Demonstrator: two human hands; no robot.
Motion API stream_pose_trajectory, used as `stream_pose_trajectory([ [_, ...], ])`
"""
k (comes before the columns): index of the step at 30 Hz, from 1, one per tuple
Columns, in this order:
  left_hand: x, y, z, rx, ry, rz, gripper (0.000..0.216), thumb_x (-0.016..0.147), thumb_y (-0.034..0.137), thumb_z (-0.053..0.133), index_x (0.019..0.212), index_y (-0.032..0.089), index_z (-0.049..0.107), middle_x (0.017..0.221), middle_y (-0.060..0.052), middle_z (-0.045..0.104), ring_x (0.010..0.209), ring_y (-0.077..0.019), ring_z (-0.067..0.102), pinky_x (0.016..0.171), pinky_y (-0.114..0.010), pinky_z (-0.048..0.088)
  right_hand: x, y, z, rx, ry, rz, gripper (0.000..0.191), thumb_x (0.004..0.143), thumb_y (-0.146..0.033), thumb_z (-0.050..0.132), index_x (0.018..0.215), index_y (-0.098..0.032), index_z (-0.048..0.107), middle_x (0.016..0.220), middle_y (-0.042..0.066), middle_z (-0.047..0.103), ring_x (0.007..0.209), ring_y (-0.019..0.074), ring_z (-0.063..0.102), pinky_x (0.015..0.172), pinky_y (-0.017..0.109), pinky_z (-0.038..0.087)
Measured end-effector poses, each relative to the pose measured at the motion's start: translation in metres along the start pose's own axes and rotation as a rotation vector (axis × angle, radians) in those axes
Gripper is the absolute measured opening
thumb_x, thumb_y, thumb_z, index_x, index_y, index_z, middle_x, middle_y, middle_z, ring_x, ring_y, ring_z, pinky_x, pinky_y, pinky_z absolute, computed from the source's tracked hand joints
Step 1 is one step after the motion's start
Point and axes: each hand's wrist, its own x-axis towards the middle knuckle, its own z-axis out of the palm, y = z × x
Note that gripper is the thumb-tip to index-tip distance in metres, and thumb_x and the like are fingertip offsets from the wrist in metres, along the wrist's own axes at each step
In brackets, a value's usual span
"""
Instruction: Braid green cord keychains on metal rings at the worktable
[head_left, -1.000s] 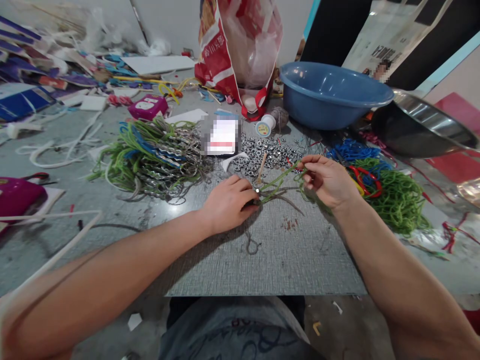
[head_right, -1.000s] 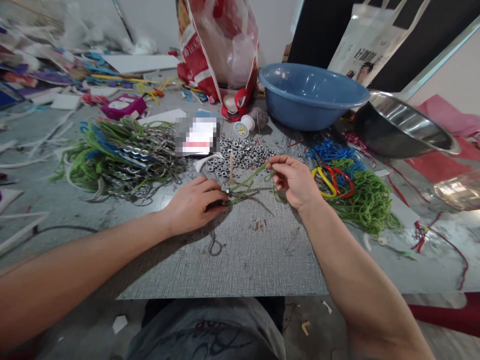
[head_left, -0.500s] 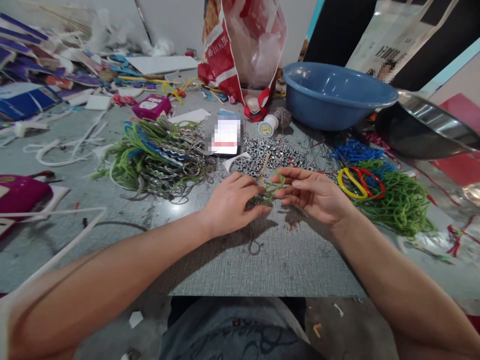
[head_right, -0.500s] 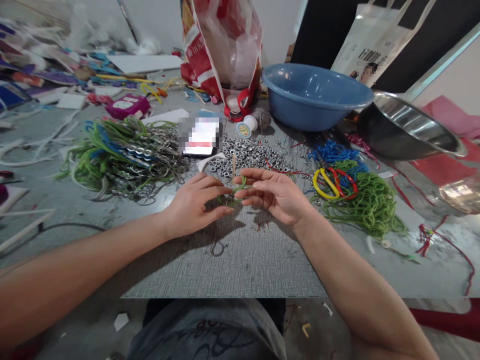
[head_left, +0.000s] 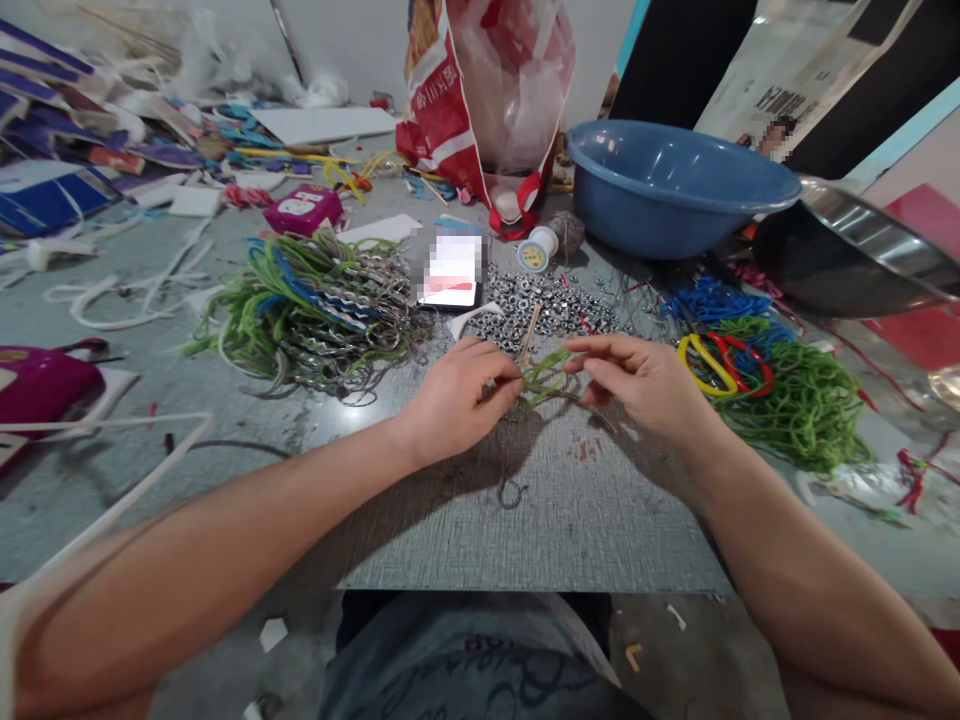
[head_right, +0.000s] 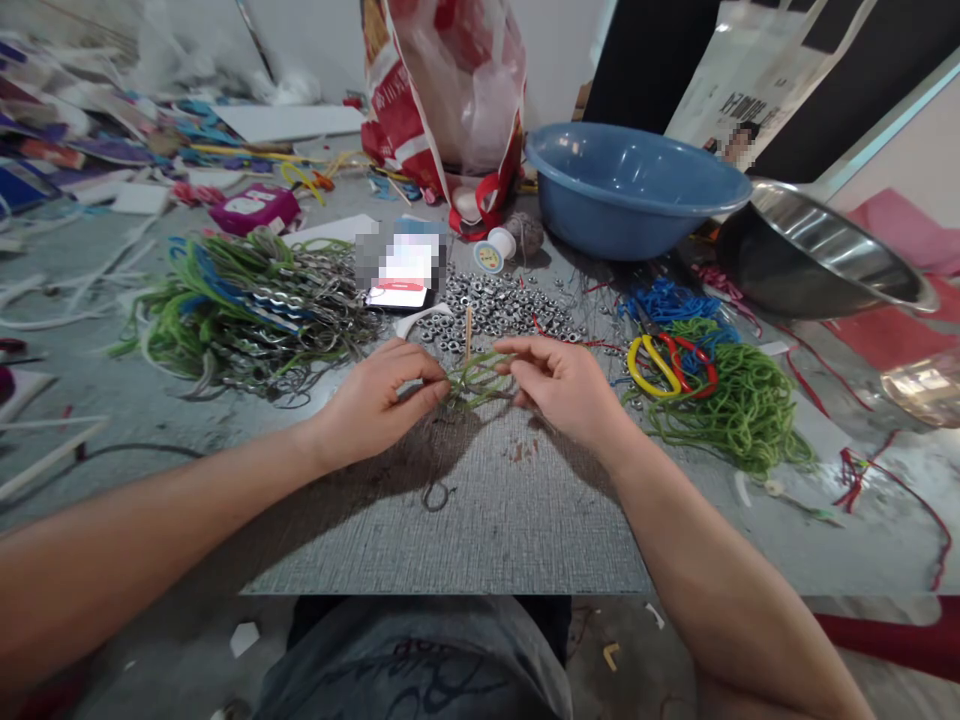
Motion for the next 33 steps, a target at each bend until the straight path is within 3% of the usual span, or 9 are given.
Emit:
stream_pose_trajectory([
  [2,0.001,-0.001,-0.001,-0.030,0.002,-0.056,0.016,0.084,0.021,0.050,0.070,0.017,0.057,0.068,-0.001,0.059,0.070,-0.0144,0.050,0.067,-0.028,0.041,0.001,0.003,-0.006,-0.438,0.078,-0.087,0.024,0.078,-0.021,0.048,0.093,-0.018,0.067,0.082,0.005,0.071,0.062,0.0147,0.061,0.060,0.029,0.044],
  [5,0.001,-0.001,-0.002,-0.060,-0.002,-0.107,0.017,0.084,0.022,0.051,0.069,0.017,0.056,0.067,-0.001,0.059,0.070,-0.0140,0.050,0.068,-0.028,0.041,0.001,0.003,-0.009,-0.727,-0.110,-0.129,0.022,0.079,-0.017,0.046,0.087,-0.018,0.067,0.079,0.005,0.070,0.070,0.0176,0.061,0.063,0.029,0.041],
  [10,0.002,-0.001,-0.002,-0.068,-0.020,-0.137,0.017,0.083,0.022,0.051,0.068,0.017,0.055,0.067,0.000,0.059,0.071,-0.0134,0.051,0.069,-0.029,0.042,-0.010,-0.011,-0.001,-0.399,-0.660,-0.203,0.024,0.076,-0.008,0.044,0.082,-0.019,0.065,0.075,0.000,0.069,0.067,0.0111,0.061,0.061,0.022,0.043],
  [12,0.002,0.000,-0.003,-0.074,-0.029,-0.145,0.017,0.083,0.022,0.052,0.068,0.017,0.055,0.067,0.000,0.059,0.071,-0.0133,0.051,0.069,-0.028,0.042,-0.013,-0.015,0.003,-0.294,-0.762,-0.222,0.021,0.077,-0.010,0.045,0.082,-0.018,0.064,0.073,-0.001,0.068,0.063,0.0098,0.060,0.059,0.021,0.043],
  [16,0.003,0.000,-0.004,-0.082,-0.047,-0.147,0.017,0.083,0.022,0.052,0.067,0.016,0.056,0.067,0.000,0.059,0.071,-0.0132,0.052,0.067,-0.028,0.042,-0.012,-0.009,0.005,-0.237,-0.461,-0.266,0.016,0.082,-0.022,0.047,0.084,-0.017,0.063,0.070,0.000,0.066,0.062,0.0111,0.059,0.056,0.022,0.042],
  [19,0.002,0.001,-0.005,-0.094,-0.050,-0.164,0.017,0.083,0.021,0.052,0.067,0.016,0.056,0.067,0.000,0.059,0.071,-0.0131,0.052,0.067,-0.027,0.042,-0.005,0.000,0.003,-0.480,-0.213,-0.319,0.019,0.083,-0.024,0.048,0.088,-0.018,0.065,0.075,0.003,0.068,0.067,0.0145,0.060,0.061,0.025,0.041],
  [24,0.002,0.001,-0.004,-0.122,-0.034,-0.178,0.016,0.082,0.021,0.051,0.067,0.017,0.056,0.066,0.000,0.058,0.069,-0.0124,0.051,0.067,-0.027,0.042,0.000,0.004,0.004,-0.947,-0.237,-0.219,0.027,0.086,-0.025,0.045,0.100,-0.021,0.066,0.087,0.007,0.071,0.073,0.0206,0.063,0.058,0.028,0.038],
  [29,0.002,0.001,-0.003,-0.126,-0.039,-0.176,0.017,0.082,0.022,0.051,0.067,0.017,0.056,0.066,0.000,0.058,0.068,-0.0122,0.050,0.066,-0.027,0.042,-0.003,-0.002,0.008,-1.126,-0.134,-0.116,0.039,0.089,-0.045,0.040,0.073,-0.022,0.068,0.059,0.007,0.065,0.051,0.0171,0.056,0.047,0.027,0.029],
  [33,0.002,0.003,-0.004,-0.131,-0.041,-0.179,0.017,0.082,0.022,0.051,0.067,0.017,0.055,0.066,0.000,0.058,0.067,-0.0117,0.050,0.064,-0.026,0.041,-0.003,-0.003,0.010,-1.169,-0.066,-0.012,0.044,0.089,-0.044,0.038,0.067,-0.019,0.066,0.064,0.012,0.064,0.056,0.0225,0.059,0.048,0.030,0.030],
])
